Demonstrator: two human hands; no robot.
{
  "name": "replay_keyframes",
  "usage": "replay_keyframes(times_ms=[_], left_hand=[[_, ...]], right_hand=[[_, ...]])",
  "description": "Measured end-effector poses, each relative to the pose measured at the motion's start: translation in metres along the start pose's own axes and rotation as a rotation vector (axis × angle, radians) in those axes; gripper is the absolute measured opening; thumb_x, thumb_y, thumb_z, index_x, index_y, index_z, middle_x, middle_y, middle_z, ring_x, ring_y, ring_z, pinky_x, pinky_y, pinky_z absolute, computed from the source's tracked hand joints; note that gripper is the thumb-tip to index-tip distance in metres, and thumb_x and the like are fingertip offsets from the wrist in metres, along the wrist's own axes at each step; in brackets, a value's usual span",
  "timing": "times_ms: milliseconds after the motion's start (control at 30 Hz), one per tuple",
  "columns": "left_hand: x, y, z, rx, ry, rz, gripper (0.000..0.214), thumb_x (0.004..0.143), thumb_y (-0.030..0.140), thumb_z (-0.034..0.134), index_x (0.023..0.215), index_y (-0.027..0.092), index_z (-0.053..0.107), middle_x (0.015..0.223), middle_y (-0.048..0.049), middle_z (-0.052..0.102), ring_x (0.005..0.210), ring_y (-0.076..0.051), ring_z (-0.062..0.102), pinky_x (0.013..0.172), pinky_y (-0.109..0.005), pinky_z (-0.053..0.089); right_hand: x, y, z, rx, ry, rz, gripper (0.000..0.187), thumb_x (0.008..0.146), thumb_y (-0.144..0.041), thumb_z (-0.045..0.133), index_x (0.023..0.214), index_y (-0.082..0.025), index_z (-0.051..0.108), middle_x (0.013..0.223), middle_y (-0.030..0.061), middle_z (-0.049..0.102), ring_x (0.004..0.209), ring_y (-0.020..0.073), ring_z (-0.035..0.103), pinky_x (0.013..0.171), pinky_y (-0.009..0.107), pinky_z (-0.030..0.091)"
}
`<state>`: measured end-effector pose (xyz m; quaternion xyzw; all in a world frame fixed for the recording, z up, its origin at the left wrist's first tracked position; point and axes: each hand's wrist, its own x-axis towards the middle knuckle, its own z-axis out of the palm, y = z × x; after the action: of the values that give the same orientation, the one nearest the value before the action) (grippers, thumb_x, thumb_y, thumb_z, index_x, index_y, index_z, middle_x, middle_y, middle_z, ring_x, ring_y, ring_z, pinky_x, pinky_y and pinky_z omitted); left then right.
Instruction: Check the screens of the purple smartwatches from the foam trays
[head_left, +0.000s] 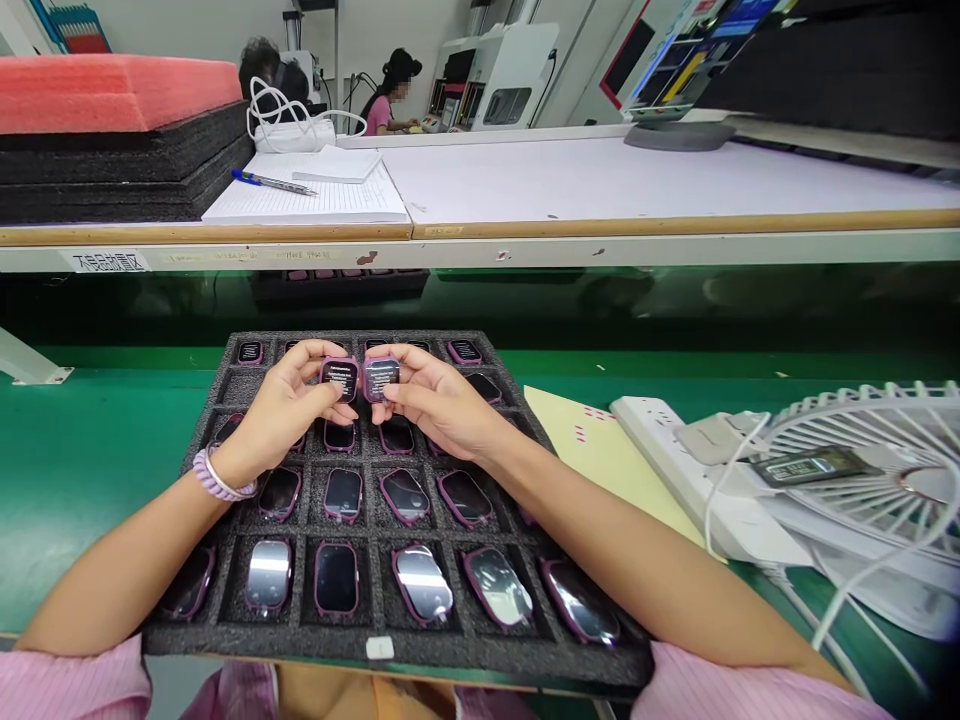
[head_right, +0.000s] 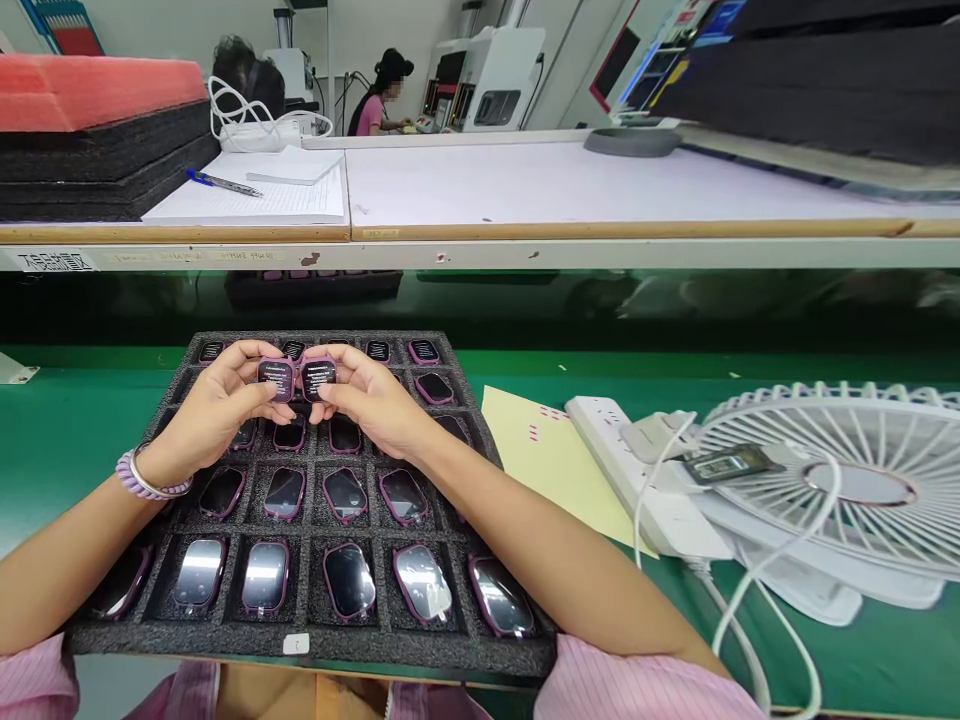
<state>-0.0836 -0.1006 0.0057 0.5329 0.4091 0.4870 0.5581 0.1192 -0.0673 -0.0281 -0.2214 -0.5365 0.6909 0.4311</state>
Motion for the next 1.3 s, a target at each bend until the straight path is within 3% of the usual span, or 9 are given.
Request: replay_keyframes(times_ms=[533,800,1000,1300], left_hand=[[0.0010,-0.0026,-0.0008,-0.042,-0.020,0.028,0.046,0.068,0.009,0.069,0.111,0.017,0.056,0.098,0.0026,0.069,0.065,-0.012,0.076,0.066,-0.022,0.067],[-0.0001,-0.0017,0.0000,-0.082,-0.017,-0.039,0.027,0.086,0.027,0.067,0.110,0.017,0.058,0.089,0.0009,0.070,0.064,-0.016,0.077,0.063,-0.026,0.068],[-0.0006,-0.0008,0.0007,-0.073,-0.029,-0.060,0.030,0.080,0.021,0.067,0.109,0.018,0.059,0.096,0.0004,0.072,0.065,-0.016,0.078,0.066,-0.026,0.068],[-0.0008,0.0002,0.0014,-0.061,-0.036,-0.066,0.032,0.078,0.018,0.066,0.109,0.018,0.058,0.094,0.0004,0.072,0.065,-0.016,0.077,0.066,-0.026,0.068]], right_hand=[[-0.0005,0.0001,0.0006,-0.049,-0.031,-0.027,0.051,0.076,-0.015,0.083,0.120,-0.022,0.060,0.101,-0.0013,0.069,0.070,0.0114,0.068,0.073,0.028,0.057],[0.0011,0.0007,0.0001,-0.009,0.045,0.022,0.033,0.088,-0.038,0.080,0.112,-0.021,0.065,0.085,-0.0013,0.069,0.062,0.0131,0.065,0.060,0.028,0.055],[0.0013,0.0007,0.0016,-0.006,0.059,0.016,0.039,0.079,-0.031,0.089,0.109,-0.021,0.066,0.087,-0.0030,0.069,0.061,0.0101,0.063,0.058,0.023,0.054],[0.0010,0.0019,0.0014,-0.056,0.046,0.001,0.042,0.082,-0.036,0.088,0.111,-0.020,0.063,0.086,-0.0031,0.068,0.059,0.0088,0.060,0.057,0.023,0.053]])
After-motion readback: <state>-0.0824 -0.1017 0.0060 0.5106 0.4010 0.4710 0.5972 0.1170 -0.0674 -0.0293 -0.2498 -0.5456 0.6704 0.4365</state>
